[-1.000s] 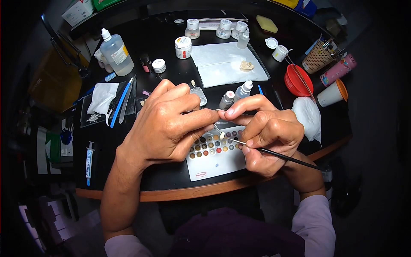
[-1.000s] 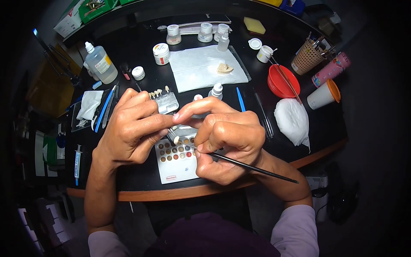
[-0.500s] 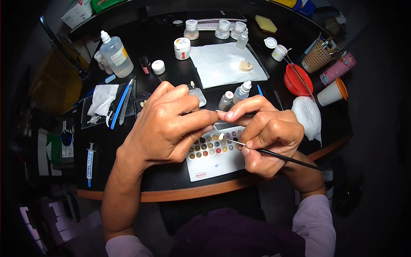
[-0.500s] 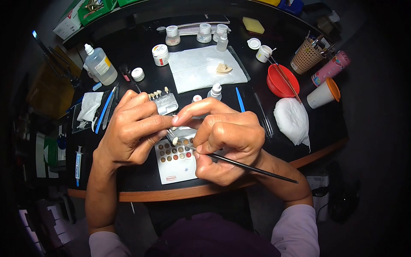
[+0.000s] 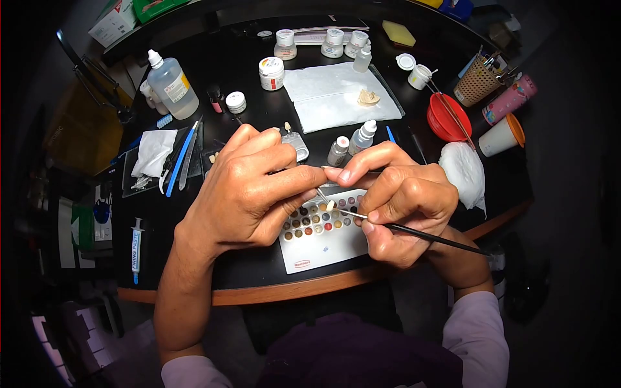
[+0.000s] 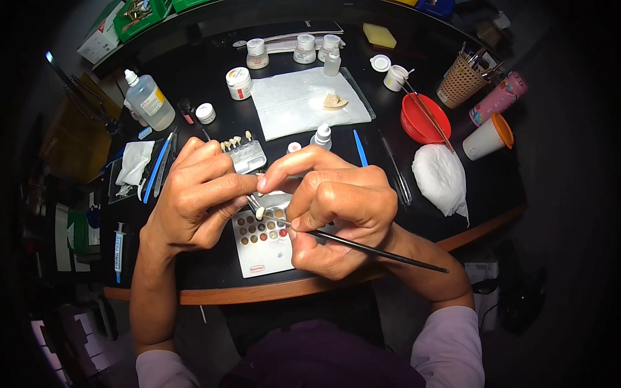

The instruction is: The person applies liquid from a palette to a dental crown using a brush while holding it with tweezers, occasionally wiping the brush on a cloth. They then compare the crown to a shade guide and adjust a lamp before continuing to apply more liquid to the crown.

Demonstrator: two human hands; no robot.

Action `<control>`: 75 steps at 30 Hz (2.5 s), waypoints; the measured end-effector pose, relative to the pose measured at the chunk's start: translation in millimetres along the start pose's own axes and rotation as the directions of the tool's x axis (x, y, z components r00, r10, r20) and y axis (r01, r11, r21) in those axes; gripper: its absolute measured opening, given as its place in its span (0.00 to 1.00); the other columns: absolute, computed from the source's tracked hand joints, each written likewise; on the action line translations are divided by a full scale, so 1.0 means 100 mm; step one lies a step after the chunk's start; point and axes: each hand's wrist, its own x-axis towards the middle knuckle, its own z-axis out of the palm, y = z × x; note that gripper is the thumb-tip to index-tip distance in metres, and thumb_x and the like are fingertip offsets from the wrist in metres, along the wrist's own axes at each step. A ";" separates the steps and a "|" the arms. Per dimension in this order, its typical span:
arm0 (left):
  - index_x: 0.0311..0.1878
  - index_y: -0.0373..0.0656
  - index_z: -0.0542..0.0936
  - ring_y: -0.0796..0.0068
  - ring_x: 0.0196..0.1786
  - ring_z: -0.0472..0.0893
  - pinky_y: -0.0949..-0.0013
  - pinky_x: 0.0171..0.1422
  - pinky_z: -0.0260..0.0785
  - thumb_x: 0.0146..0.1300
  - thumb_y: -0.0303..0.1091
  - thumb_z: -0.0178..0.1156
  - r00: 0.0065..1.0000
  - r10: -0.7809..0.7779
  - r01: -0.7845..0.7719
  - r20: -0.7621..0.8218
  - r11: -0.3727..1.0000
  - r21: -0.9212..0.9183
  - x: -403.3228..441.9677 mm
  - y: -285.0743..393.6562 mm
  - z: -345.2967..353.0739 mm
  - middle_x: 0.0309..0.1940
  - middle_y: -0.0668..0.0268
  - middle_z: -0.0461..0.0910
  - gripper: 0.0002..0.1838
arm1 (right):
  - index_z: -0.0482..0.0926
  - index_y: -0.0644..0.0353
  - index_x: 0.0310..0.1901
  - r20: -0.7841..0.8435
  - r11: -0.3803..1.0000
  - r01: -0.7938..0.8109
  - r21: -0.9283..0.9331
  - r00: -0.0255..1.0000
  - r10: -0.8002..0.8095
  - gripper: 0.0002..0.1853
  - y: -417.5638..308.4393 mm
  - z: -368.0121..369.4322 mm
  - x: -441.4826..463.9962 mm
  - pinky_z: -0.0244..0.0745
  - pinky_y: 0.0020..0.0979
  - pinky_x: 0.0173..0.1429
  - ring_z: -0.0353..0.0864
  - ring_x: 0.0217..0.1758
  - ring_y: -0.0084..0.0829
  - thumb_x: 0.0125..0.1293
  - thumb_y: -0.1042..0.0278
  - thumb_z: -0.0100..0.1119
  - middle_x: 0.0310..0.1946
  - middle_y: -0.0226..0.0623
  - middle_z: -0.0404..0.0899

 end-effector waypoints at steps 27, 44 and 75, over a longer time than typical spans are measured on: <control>0.46 0.43 0.90 0.65 0.32 0.67 0.60 0.43 0.56 0.55 0.28 0.70 1.000 0.013 -0.013 -0.021 1.000 -0.021 0.00 -0.01 0.00 0.26 0.68 0.69 0.14 | 0.77 0.60 0.26 -0.096 1.000 0.018 0.018 0.995 -0.017 0.10 0.02 0.05 -0.02 0.90 0.43 0.53 0.92 0.48 0.46 0.44 0.85 0.67 0.24 0.35 0.84; 0.46 0.43 0.91 0.66 0.32 0.67 0.60 0.43 0.56 0.54 0.29 0.70 1.000 0.014 -0.014 -0.019 1.000 -0.023 0.01 0.01 -0.01 0.25 0.68 0.68 0.15 | 0.77 0.61 0.25 -0.102 0.999 0.024 0.029 0.995 -0.021 0.09 0.03 0.05 -0.02 0.90 0.44 0.54 0.91 0.48 0.45 0.45 0.85 0.66 0.25 0.35 0.84; 0.49 0.33 0.89 0.67 0.31 0.80 0.64 0.37 0.70 0.79 0.30 0.57 0.990 -0.138 0.110 -0.029 0.883 -0.456 0.00 -0.01 0.17 0.32 0.59 0.86 0.13 | 0.80 0.62 0.32 -0.196 1.000 -0.001 -0.021 0.981 -0.003 0.10 -0.05 0.12 -0.05 0.82 0.48 0.63 0.90 0.54 0.46 0.51 0.87 0.69 0.30 0.37 0.86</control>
